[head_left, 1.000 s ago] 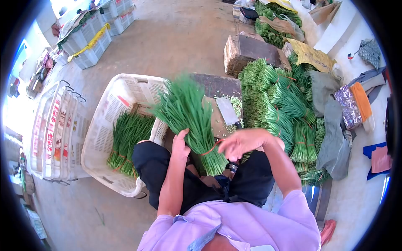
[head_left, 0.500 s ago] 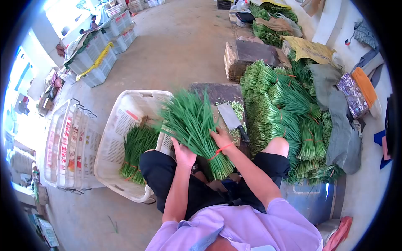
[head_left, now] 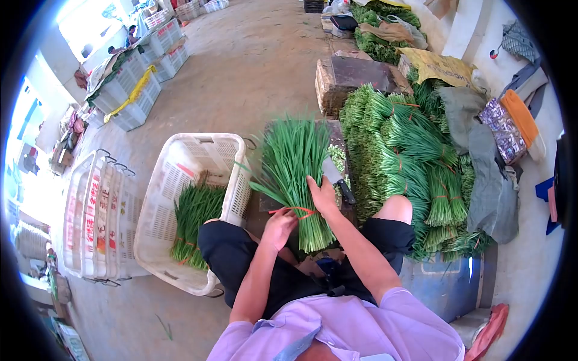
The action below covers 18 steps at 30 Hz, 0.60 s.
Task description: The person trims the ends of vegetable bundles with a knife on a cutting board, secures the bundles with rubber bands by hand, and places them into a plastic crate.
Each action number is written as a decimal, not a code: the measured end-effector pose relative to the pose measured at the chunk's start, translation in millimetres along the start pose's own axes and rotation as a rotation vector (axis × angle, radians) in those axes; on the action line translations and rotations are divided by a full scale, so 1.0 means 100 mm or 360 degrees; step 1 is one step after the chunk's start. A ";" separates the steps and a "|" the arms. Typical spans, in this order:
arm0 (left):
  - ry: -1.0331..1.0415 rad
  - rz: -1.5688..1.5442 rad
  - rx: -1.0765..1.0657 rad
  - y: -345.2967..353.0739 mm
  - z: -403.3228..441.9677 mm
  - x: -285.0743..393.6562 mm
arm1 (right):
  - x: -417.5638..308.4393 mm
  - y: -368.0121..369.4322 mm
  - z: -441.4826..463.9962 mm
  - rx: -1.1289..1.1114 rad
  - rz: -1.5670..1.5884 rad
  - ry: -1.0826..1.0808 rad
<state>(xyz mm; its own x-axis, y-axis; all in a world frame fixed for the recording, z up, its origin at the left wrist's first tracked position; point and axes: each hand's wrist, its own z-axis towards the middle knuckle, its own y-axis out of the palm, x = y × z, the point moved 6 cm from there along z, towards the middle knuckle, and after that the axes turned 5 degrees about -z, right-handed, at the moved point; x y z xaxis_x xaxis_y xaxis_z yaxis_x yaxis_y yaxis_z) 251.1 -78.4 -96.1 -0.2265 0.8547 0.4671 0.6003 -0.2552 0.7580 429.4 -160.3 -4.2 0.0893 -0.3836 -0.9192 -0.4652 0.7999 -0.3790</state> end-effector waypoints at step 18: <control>0.0644 0.0057 0.0169 0.32 -0.01 0.29 | 0.22 0.35 -0.13 -0.0290 0.0049 -0.0234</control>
<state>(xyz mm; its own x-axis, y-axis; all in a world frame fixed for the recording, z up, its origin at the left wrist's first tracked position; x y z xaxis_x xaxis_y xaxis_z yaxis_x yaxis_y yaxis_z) 262.9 -62.6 -57.5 -0.4747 0.5942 0.6493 0.6839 -0.2153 0.6971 403.5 -147.2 -35.9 0.1937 -0.2785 -0.9407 -0.6199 0.7085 -0.3373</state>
